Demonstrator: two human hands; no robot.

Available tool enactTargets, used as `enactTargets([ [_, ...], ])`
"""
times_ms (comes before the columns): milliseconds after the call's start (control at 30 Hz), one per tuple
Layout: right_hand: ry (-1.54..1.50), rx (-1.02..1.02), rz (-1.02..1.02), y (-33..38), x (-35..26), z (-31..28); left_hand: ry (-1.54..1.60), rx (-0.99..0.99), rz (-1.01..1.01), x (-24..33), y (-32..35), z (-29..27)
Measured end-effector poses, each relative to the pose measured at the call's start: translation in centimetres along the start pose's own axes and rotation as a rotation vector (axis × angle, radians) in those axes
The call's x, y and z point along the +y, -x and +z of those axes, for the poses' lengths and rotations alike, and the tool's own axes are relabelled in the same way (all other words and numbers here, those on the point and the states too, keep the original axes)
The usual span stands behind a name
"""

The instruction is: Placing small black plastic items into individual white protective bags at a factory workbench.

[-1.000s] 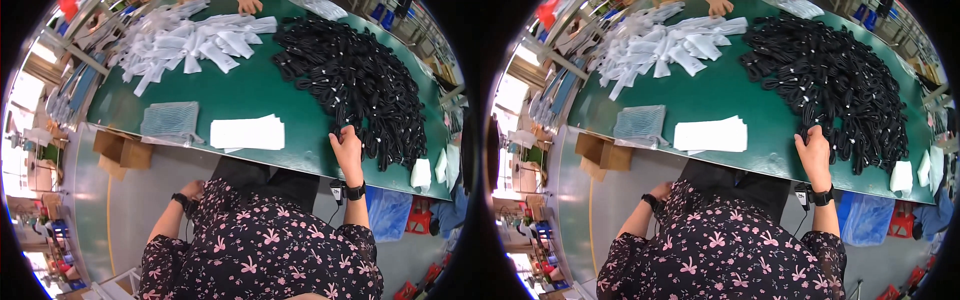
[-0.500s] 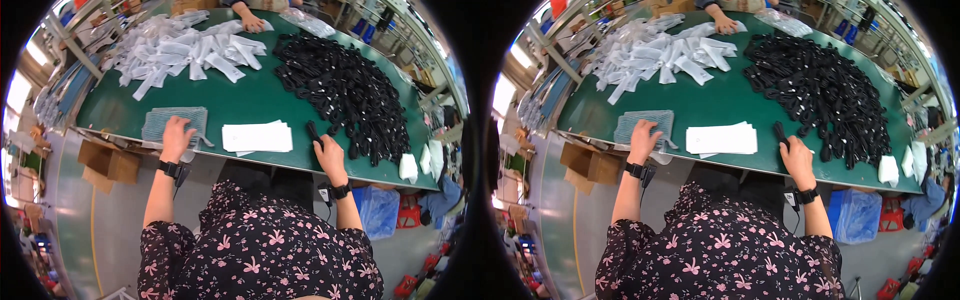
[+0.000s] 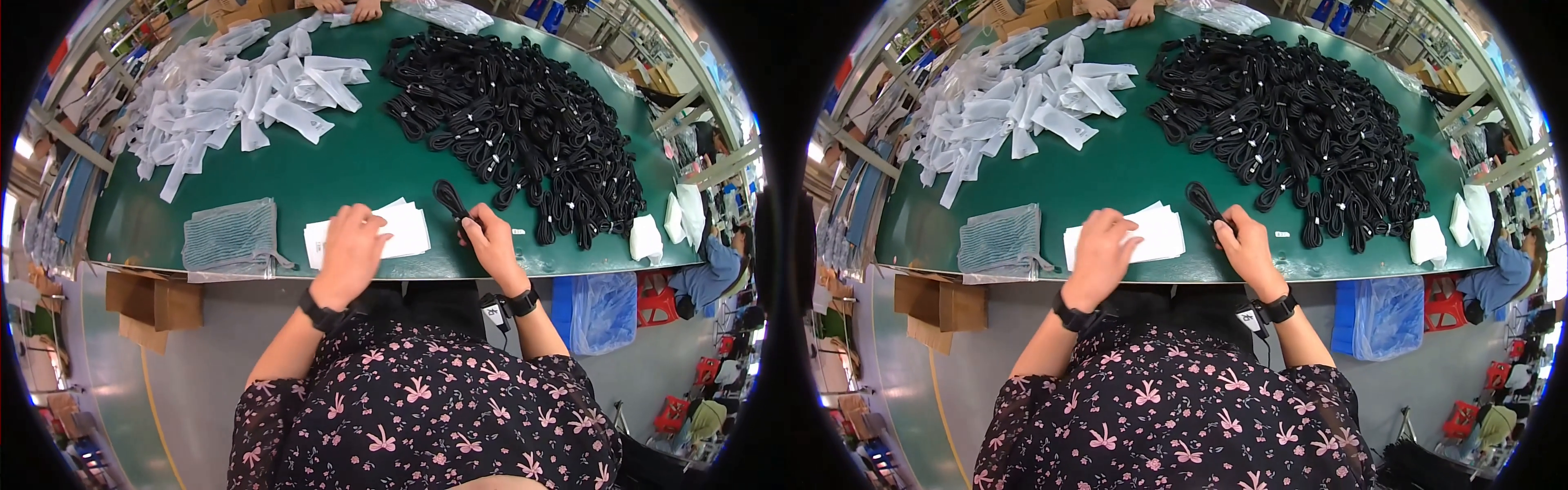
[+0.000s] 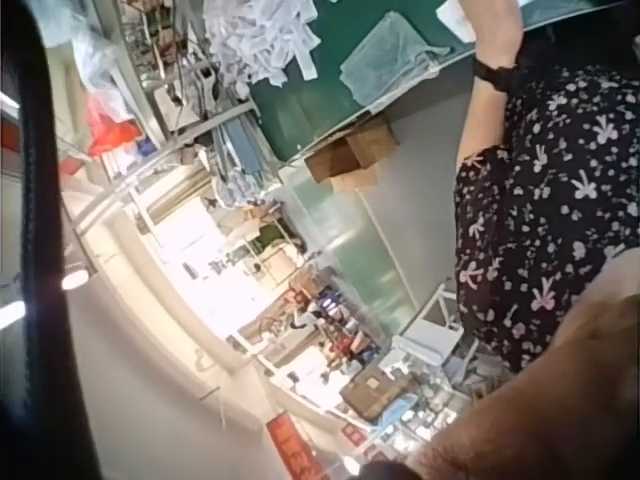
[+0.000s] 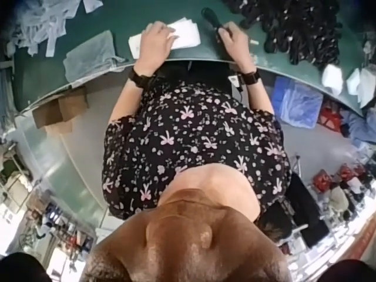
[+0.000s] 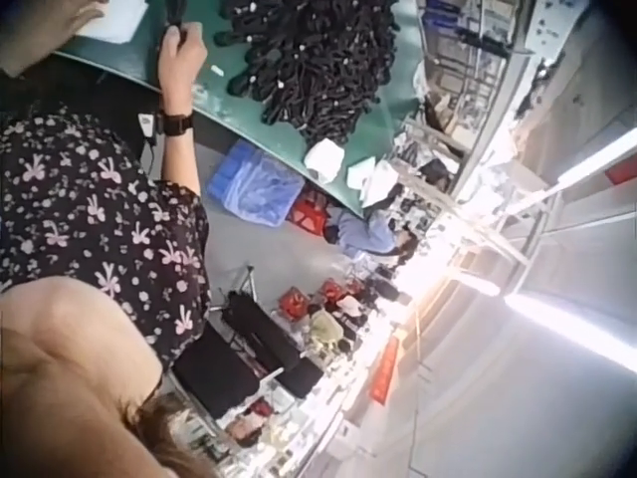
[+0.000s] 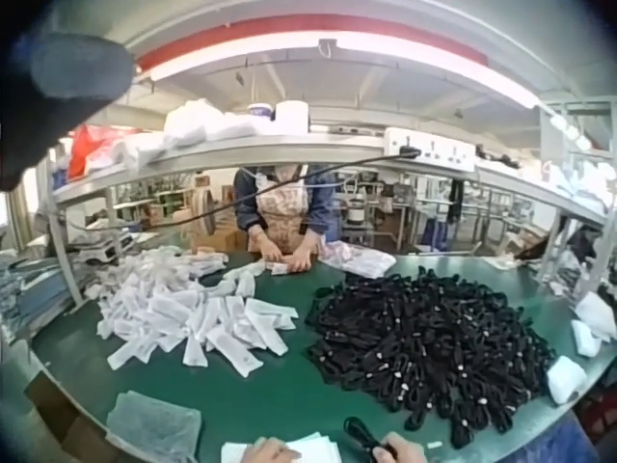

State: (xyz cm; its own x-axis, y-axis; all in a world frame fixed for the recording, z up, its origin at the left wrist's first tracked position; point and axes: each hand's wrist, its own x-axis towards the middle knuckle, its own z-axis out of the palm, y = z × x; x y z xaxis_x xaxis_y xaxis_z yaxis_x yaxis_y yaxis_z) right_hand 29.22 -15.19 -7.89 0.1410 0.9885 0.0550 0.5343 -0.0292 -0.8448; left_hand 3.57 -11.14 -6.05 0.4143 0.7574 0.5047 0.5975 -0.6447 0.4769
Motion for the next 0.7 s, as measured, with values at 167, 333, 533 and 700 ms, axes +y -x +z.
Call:
enactTargets([
  [167, -0.194, -0.010, -0.068, -0.3, -0.4, 0.8, 0.004, -0.156, -0.054, 0.9, -1.2, 3.7],
  [333, 0.105, 0.006, -0.275, 0.2, -1.4, 0.4, 0.106, -0.255, -0.167, 0.7, -1.5, 4.1],
  [533, 0.187, 0.025, -0.437, 1.2, -1.2, 0.0, 0.354, -0.190, -0.324, -0.1, -0.6, 3.6],
  [700, 0.257, -0.005, -0.540, 1.8, -0.9, -0.3, 0.532, -0.168, -0.480, 0.0, -0.3, 3.4],
])
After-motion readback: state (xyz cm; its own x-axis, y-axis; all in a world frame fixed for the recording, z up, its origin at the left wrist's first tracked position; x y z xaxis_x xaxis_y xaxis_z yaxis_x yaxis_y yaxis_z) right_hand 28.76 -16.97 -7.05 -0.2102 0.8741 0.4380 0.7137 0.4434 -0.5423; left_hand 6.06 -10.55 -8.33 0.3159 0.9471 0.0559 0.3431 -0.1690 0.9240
